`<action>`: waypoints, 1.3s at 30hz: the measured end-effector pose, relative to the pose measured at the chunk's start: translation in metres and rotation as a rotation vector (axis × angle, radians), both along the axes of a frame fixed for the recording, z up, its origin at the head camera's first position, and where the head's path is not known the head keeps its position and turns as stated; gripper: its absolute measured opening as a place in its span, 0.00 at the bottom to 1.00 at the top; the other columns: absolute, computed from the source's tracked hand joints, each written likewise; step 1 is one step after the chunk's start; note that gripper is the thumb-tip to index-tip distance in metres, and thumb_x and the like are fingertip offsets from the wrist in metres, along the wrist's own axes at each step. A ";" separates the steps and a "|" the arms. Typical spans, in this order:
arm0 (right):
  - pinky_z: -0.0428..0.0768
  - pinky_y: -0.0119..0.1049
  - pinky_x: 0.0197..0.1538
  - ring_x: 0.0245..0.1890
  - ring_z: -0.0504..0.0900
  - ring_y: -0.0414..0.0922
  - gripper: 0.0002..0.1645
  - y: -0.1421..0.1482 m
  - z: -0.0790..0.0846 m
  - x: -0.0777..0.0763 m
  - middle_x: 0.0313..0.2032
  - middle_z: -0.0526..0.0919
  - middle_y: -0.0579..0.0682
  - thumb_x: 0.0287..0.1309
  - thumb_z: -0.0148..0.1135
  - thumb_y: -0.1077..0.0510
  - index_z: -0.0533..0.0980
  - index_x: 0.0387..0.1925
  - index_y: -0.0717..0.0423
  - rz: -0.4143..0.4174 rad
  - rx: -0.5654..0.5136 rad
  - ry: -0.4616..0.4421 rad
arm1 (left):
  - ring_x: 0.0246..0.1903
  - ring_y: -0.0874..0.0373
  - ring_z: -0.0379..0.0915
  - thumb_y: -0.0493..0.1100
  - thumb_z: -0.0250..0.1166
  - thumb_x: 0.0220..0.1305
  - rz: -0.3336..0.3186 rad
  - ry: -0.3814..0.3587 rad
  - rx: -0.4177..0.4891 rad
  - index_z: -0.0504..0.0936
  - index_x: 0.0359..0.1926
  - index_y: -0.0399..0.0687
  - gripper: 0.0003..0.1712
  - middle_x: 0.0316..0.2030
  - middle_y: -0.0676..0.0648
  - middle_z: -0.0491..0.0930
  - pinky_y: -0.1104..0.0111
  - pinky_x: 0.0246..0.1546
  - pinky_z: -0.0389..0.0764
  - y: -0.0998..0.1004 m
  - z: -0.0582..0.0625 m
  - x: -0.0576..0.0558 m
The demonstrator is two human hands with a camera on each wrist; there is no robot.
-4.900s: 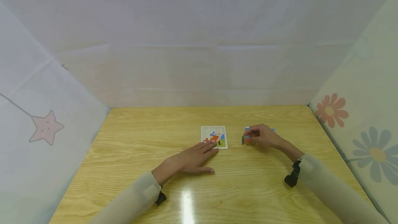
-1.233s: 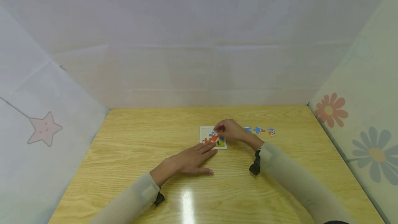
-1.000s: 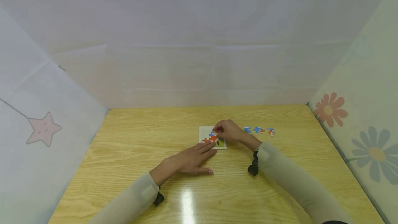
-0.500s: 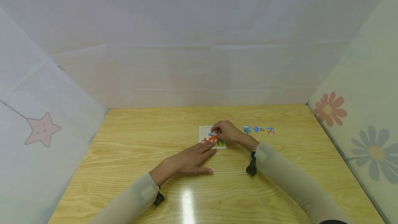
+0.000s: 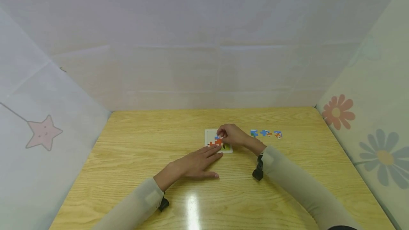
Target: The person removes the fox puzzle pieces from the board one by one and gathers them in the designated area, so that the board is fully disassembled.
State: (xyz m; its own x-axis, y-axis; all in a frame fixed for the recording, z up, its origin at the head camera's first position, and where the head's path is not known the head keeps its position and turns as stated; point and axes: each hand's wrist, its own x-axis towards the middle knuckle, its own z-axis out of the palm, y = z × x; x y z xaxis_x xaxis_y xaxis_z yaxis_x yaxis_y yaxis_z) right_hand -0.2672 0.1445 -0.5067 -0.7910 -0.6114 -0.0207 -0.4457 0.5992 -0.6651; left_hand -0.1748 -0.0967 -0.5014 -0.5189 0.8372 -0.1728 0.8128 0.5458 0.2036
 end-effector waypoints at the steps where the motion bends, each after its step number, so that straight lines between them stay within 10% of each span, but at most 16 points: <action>1: 0.83 0.34 0.45 0.39 0.80 0.40 0.11 0.000 -0.001 0.000 0.40 0.85 0.51 0.66 0.67 0.67 0.82 0.50 0.62 -0.004 -0.005 0.000 | 0.84 0.51 0.40 0.72 0.49 0.79 0.000 0.000 0.001 0.54 0.85 0.49 0.48 0.86 0.45 0.44 0.58 0.83 0.47 0.000 -0.001 0.000; 39: 0.85 0.42 0.51 0.45 0.85 0.47 0.11 0.012 -0.006 0.003 0.44 0.85 0.53 0.69 0.68 0.66 0.82 0.51 0.59 -0.123 -0.264 -0.164 | 0.84 0.50 0.39 0.73 0.48 0.79 -0.013 -0.008 0.021 0.53 0.85 0.49 0.49 0.86 0.44 0.43 0.56 0.83 0.48 -0.001 -0.008 -0.006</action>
State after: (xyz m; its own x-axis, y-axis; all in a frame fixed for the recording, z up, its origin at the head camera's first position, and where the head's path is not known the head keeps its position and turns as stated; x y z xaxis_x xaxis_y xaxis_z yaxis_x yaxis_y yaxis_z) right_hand -0.2641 0.1562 -0.5128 -0.8585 -0.5127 -0.0074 -0.2551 0.4395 -0.8613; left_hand -0.1804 -0.0980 -0.5096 -0.5067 0.8474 -0.1589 0.8181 0.5307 0.2214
